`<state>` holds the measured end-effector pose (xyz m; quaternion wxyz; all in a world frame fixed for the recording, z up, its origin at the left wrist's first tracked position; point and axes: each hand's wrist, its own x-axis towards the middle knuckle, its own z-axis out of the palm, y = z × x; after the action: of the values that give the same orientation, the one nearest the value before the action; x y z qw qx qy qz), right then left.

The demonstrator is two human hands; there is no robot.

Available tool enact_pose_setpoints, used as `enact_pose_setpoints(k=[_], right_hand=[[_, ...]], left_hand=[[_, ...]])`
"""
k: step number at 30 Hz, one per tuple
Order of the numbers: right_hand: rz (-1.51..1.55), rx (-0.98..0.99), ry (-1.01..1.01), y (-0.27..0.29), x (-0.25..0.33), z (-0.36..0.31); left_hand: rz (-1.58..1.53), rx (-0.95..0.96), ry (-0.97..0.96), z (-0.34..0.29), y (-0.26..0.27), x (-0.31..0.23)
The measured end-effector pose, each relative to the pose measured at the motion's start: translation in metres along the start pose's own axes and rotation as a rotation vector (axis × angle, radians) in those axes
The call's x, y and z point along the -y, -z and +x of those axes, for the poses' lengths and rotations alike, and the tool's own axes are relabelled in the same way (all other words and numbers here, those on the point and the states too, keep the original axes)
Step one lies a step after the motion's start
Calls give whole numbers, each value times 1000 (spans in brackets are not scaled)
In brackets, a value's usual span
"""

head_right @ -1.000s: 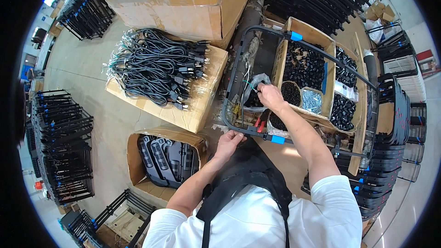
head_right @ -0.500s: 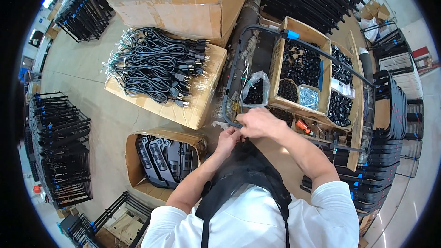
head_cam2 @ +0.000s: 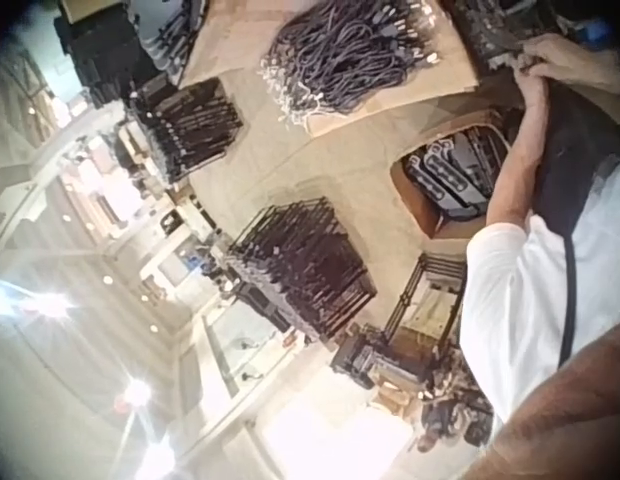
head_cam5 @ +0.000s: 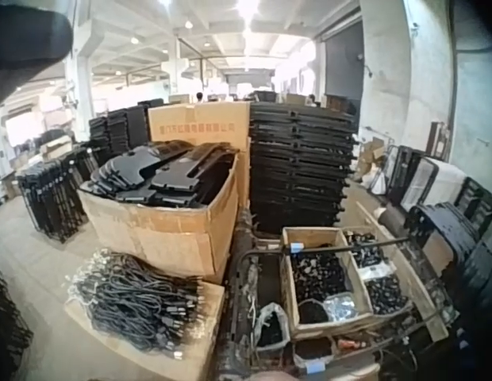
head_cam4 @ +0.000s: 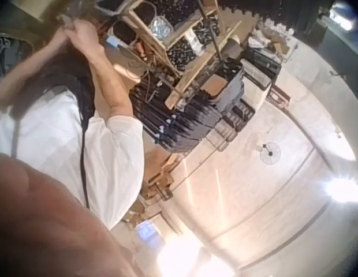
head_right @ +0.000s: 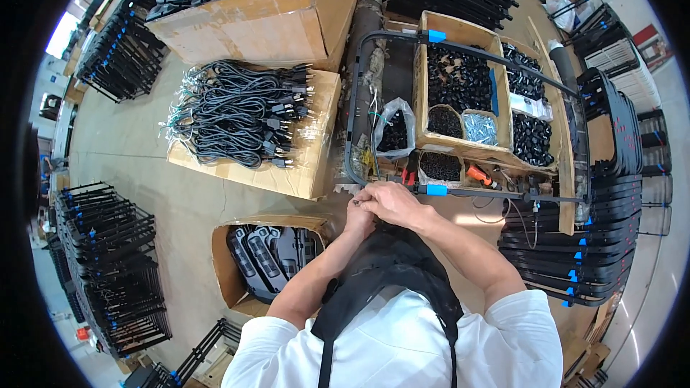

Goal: Assembling plastic covers and electrical wiring onto a metal frame using an electric screwdriver in a factory setting.

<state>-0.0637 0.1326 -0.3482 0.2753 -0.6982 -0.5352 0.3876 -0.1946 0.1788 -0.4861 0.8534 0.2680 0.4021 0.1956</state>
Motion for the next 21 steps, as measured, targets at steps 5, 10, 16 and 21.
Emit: enact_pose_setpoints(k=[5,10,16,21], right_hand=[[-30,-118,30,-12,-6,-23],[889,-265,-504,-38,-39,-73],[1224,-568,-679,-88,-100,-43],[1314,-452,-576,-86,-75,-19]], left_hand=[[14,136,-113,-2,9,7],[228,55,61,-17,-8,-35],[290,87,167,-16,-8,-50],[314,131,213,-11,3,-52]])
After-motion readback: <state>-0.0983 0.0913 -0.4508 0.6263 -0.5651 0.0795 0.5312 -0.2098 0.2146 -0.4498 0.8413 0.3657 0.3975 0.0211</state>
